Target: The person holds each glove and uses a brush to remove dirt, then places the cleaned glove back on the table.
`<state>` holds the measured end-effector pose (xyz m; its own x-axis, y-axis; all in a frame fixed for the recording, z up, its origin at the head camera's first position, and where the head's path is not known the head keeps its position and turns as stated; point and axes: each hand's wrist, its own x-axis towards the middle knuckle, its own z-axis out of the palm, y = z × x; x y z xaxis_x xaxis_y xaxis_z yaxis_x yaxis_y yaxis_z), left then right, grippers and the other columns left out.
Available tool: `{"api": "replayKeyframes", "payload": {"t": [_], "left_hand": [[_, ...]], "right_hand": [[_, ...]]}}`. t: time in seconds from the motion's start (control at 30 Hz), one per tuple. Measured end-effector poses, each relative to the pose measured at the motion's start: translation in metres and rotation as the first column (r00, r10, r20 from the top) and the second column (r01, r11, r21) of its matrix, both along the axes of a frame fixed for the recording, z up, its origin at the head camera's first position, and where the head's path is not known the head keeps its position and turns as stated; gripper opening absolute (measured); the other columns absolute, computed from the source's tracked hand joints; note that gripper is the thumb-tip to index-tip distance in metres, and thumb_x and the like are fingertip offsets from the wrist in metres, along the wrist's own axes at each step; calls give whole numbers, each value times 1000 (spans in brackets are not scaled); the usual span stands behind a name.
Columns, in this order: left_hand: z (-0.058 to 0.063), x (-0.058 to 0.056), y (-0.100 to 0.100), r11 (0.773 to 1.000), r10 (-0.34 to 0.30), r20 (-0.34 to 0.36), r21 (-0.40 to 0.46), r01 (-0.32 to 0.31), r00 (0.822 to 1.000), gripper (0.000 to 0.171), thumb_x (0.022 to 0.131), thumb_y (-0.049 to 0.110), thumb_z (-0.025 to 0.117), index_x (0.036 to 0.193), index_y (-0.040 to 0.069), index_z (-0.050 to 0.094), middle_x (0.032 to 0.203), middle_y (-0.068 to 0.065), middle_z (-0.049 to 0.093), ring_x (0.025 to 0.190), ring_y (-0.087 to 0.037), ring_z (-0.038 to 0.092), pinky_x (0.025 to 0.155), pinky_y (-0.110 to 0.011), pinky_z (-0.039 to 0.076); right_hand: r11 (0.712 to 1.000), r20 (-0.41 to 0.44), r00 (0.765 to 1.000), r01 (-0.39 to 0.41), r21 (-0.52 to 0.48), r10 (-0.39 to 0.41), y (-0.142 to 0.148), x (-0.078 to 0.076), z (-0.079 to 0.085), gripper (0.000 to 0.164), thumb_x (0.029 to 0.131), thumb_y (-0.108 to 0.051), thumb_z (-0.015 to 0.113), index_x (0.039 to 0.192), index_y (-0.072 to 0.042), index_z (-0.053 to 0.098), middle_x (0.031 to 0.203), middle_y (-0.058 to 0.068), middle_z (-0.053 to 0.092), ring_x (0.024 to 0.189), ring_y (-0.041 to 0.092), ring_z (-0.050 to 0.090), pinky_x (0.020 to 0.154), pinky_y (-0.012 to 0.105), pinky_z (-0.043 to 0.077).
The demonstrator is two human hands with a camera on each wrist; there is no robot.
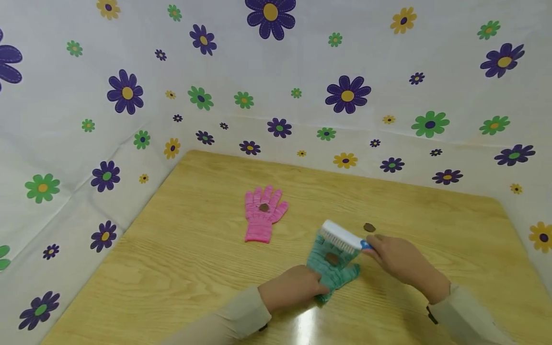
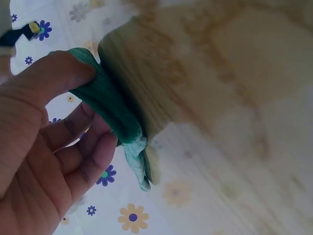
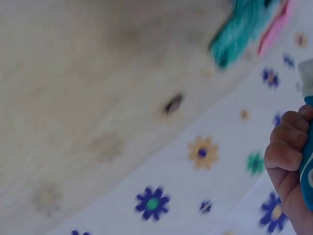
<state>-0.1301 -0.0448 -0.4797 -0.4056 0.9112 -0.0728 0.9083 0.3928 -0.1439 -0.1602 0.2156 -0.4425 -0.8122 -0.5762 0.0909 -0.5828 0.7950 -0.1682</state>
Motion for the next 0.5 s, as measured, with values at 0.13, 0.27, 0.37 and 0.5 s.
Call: {"api": "replayKeyframes", "payload": {"t": [0.13,0.27,0.37,0.5], "left_hand": [[3,-1,-1,1000,-20,9,17,20,1000,13,83,28,67,95,31,64,81,12,63,69,0,52,56,-14,38],[6,0,2,1000,-29,14,1,29,999,11,85,26,64,95,31,65,81,12,63,67,-1,52,56,-14,37],[7,-1,3,999,-35,5,-3,35,999,10,86,25,62,94,30,66,79,12,63,66,-1,52,56,-14,38],[6,-4,3,999,-33,-30,-11,32,999,12,87,25,60,94,31,67,79,12,64,70,-1,55,61,-16,42]], "right_hand": [[982,33,986,-163,90,161,-12,19,-10,21,92,-32,54,85,-13,53,67,-9,48,54,-1,35,48,17,31],[973,26,985,-172,156,170,-13,24,-21,19,90,-32,56,89,-13,54,68,-7,49,53,0,37,47,17,31],[973,6,986,-163,162,164,-12,17,-25,19,90,-32,57,88,-14,52,67,-6,47,52,2,35,46,18,29],[986,105,987,-131,103,120,-10,-2,-26,21,93,-37,51,86,-17,51,67,-8,45,55,3,34,50,20,30]]}}
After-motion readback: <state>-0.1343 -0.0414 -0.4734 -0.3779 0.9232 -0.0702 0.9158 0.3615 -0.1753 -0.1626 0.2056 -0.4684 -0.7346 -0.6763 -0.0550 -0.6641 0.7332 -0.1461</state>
